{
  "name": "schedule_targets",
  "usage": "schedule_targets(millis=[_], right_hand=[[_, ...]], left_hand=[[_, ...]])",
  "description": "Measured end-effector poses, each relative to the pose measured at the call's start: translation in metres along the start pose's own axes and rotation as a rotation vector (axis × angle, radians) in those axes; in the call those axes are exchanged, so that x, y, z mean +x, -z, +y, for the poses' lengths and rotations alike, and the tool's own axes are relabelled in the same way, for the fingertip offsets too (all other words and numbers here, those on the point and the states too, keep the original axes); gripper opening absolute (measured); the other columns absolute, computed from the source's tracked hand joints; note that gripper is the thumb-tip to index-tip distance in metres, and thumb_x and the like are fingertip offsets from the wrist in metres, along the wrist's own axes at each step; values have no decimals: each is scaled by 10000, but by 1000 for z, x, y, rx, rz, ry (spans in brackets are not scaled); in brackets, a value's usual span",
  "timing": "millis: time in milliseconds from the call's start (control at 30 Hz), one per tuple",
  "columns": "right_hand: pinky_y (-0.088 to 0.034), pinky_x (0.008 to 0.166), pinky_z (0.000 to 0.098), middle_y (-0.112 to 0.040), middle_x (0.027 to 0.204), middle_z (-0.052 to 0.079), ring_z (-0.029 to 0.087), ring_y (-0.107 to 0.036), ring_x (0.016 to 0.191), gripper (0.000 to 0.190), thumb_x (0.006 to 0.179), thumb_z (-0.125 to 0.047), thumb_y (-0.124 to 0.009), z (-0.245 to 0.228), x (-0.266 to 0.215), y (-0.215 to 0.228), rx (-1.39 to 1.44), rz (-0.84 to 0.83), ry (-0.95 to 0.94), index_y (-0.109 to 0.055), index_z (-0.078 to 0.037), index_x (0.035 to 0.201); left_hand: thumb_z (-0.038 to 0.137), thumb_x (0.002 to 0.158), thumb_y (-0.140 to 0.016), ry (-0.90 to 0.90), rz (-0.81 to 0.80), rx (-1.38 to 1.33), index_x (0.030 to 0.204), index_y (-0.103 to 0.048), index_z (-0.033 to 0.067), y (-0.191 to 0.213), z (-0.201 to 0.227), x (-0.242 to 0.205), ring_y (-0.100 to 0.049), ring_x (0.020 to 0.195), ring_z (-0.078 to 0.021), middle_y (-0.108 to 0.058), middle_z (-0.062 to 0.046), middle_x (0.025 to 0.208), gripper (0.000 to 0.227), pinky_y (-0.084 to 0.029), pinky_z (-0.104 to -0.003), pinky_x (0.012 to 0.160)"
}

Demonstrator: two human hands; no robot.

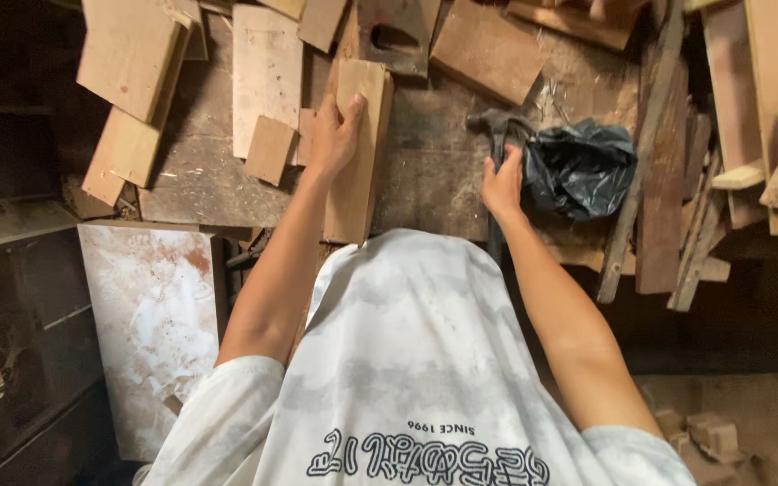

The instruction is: The person assembles a small wooden box by nailing together several wooden planks. They use a hammer to drive nails into the wood, repeatedly adjusting the pieces to form the box structure.

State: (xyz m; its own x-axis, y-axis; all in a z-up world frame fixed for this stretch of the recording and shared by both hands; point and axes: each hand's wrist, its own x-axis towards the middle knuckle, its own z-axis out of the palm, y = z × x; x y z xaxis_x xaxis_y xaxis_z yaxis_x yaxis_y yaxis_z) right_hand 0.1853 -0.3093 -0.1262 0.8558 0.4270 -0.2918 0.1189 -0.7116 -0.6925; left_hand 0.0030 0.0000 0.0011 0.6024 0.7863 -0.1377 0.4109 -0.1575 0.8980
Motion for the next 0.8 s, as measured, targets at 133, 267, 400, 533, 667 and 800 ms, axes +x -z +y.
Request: schedule_targets(millis=[133, 267, 400, 533, 667, 800], right_hand=[[-477, 910, 508, -662, 1107, 283, 452, -629, 1051, 488, 1024, -234, -645, -16, -4, 9, 28, -29, 104, -407, -41, 1404], [-533, 836, 448, -709, 1016, 224, 377, -724, 916, 468, 1011, -274, -599, -23, -5, 13, 146, -108, -32, -412, -52, 1377], [-525, 853, 443, -700, 1061, 223, 371, -708, 959, 467, 1025, -251, -612, -20, -7, 11, 126, -69, 50, -407, -31, 1381], [-507, 882, 455, -677, 1132, 238, 379, -685, 1014, 469, 1035, -233, -617, -21, -6, 12, 124, -74, 80, -395, -20, 1389], [-505, 885, 450, -682, 1120, 231, 368, -686, 1003, 479, 1033, -239, -604, -28, -8, 16, 115, -108, 5, -383, -36, 1407], [-517, 864, 447, -684, 1102, 224, 352, -696, 974, 490, 1025, -244, -595, -34, -10, 18, 132, -127, -42, -374, -42, 1413]], left_hand=[[577, 999, -610, 42, -15, 121, 904, -562, -27, -5, -5, 3, -579, 703, -261, -606, -170, 746, 613, -486, -416, 665], [575, 1003, -612, 60, -21, 155, 881, -540, -32, -5, -13, 3, -558, 701, -263, -582, -172, 734, 624, -473, -425, 642], [578, 991, -595, 8, 3, 138, 896, -550, -20, -4, -16, -1, -565, 680, -233, -601, -139, 739, 607, -480, -410, 644], [581, 1015, -568, 62, -64, 102, 909, -550, -12, -4, -14, -2, -566, 720, -211, -603, -144, 764, 603, -491, -397, 640], [582, 1016, -582, 58, -65, 130, 915, -563, -27, -5, -12, 3, -570, 735, -228, -608, -166, 785, 618, -494, -404, 647], [593, 1006, -584, 16, -34, 162, 922, -571, -35, -6, -10, 5, -594, 727, -257, -622, -185, 773, 635, -497, -420, 667]])
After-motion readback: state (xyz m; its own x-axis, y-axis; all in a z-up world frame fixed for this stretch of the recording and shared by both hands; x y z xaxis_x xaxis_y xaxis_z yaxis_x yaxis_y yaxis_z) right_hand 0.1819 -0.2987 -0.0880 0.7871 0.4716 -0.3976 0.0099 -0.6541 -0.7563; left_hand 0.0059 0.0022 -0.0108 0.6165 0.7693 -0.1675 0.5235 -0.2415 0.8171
